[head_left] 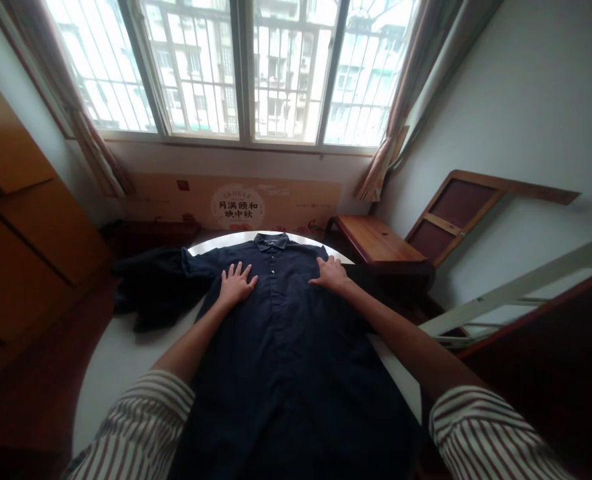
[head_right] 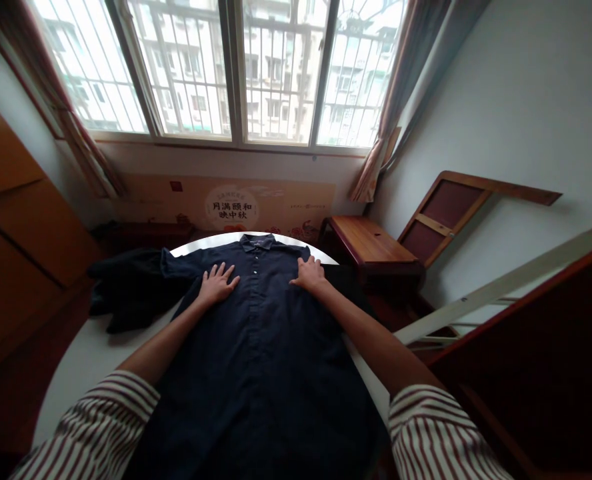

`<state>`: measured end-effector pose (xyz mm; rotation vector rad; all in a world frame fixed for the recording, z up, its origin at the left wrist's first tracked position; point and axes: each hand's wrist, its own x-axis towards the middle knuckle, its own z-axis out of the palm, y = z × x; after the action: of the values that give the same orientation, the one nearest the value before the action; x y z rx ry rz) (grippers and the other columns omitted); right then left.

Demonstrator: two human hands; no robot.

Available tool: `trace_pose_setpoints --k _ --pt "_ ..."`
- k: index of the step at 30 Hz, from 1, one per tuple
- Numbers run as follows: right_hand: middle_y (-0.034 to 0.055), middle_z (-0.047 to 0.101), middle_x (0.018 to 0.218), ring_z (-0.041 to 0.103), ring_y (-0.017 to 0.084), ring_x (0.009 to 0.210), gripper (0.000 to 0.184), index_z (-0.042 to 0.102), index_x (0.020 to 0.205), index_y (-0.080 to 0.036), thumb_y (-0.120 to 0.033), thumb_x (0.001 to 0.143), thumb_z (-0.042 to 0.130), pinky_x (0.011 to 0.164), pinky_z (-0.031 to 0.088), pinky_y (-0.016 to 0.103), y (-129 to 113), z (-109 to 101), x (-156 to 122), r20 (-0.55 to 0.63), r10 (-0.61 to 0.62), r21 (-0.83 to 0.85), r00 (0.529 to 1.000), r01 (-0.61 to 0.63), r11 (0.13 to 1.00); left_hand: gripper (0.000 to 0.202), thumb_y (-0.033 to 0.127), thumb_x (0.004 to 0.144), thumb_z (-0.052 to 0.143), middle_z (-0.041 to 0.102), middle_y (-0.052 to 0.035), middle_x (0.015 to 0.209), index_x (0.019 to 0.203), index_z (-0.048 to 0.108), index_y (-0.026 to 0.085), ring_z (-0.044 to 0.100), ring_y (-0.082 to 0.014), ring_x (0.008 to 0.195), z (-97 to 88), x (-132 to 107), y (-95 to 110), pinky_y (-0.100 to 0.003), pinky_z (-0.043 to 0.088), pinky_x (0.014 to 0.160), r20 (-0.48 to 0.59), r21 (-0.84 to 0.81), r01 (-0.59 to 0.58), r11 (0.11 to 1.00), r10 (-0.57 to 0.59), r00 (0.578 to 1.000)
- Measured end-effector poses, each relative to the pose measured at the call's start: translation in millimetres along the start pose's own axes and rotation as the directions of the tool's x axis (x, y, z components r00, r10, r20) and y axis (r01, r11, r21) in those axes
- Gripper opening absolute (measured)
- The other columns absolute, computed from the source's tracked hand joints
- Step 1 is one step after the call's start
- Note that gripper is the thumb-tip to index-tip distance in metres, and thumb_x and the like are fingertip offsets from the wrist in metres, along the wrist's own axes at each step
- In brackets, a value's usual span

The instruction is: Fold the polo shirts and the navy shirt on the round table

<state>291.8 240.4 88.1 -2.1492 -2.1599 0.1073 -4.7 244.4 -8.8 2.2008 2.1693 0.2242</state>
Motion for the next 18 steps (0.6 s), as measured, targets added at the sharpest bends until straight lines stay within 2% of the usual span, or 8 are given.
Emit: trace_pose_setpoints --k 2,4,8,11,13,16,18 --pt "0.0244 0.053 0.13 0.052 0.038 0.119 0.061 0.06 0.125 -0.012 -0.02 0.068 0.082 0.094 0.045 0.045 3 6 7 0.007 0.02 0.031 1.0 -0.02 0.999 0.069 0.063 0.096 0.025 0.024 -0.0087 0.162 0.154 0.031 0.027 0.017 -0.0341 0.149 -0.5 -1 0 -0.057 0.017 0.117 -0.004 -0.005 0.001 1.0 -0.001 1.0" --pt "0.0196 0.06 0.124 0.058 0.032 0.114 0.051 0.064 0.121 -0.014 -0.012 0.071 0.075 0.094 0.046 0.038 11 5 13 -0.003 0.033 0.079 0.999 -0.032 0.996 0.069 0.062 0.096 0.026 0.024 -0.0088 0.162 0.154 0.032 0.027 0.018 -0.0342 0.149 -0.7 -1 0 -0.057 0.017 0.117 -0.008 -0.01 0.004 1.0 -0.004 1.0" --pt "0.0107 0.07 0.107 0.065 0.022 0.101 0.033 0.07 0.112 -0.016 -0.013 0.081 0.062 0.085 0.048 0.025 41 -12 28 -0.062 0.085 0.202 0.994 -0.071 0.977 0.069 0.062 0.095 0.027 0.024 -0.0091 0.162 0.154 0.033 0.027 0.018 -0.0346 0.149 0.0 -1 0 -0.057 0.018 0.117 -0.015 -0.017 0.004 1.0 -0.004 1.0" --pt "0.0119 0.072 0.093 0.068 0.018 0.081 0.03 0.072 0.107 -0.01 -0.011 0.088 0.049 0.075 0.049 0.023 62 -23 33 -0.1 0.176 0.272 0.979 -0.144 0.951 0.069 0.062 0.095 0.026 0.025 -0.0097 0.162 0.154 0.034 0.026 0.018 -0.0349 0.149 2.0 0 0 -0.057 0.017 0.117 -0.024 -0.024 0.0 1.0 -0.001 1.0" --pt "0.014 0.072 0.088 0.069 0.017 0.075 0.031 0.072 0.102 -0.005 -0.012 0.092 0.044 0.074 0.048 0.024 66 -24 31 -0.107 0.212 0.293 0.971 -0.173 0.94 0.069 0.063 0.095 0.026 0.025 -0.0095 0.162 0.154 0.034 0.026 0.017 -0.0349 0.149 3.5 1 -1 -0.057 0.017 0.117 -0.03 -0.027 0.001 1.0 -0.001 1.0" --pt "0.0186 0.069 0.106 0.067 0.024 0.098 0.03 0.07 0.107 -0.008 -0.031 0.094 0.054 0.087 0.047 0.029 54 -16 25 -0.136 0.177 0.276 0.975 -0.135 0.952 0.07 0.063 0.095 0.025 0.025 -0.009 0.162 0.154 0.034 0.026 0.017 -0.0349 0.149 4.9 1 -1 -0.057 0.016 0.117 -0.027 -0.032 0.004 0.999 -0.004 1.0" --pt "0.0207 0.062 0.124 0.058 0.031 0.117 0.048 0.066 0.117 -0.012 -0.047 0.085 0.067 0.099 0.043 0.037 39 -6 21 -0.147 0.148 0.258 0.978 -0.106 0.96 0.069 0.063 0.095 0.025 0.025 -0.0089 0.162 0.154 0.034 0.026 0.018 -0.035 0.149 5.1 2 -1 -0.057 0.016 0.117 -0.024 -0.033 0.005 0.999 -0.006 1.0"
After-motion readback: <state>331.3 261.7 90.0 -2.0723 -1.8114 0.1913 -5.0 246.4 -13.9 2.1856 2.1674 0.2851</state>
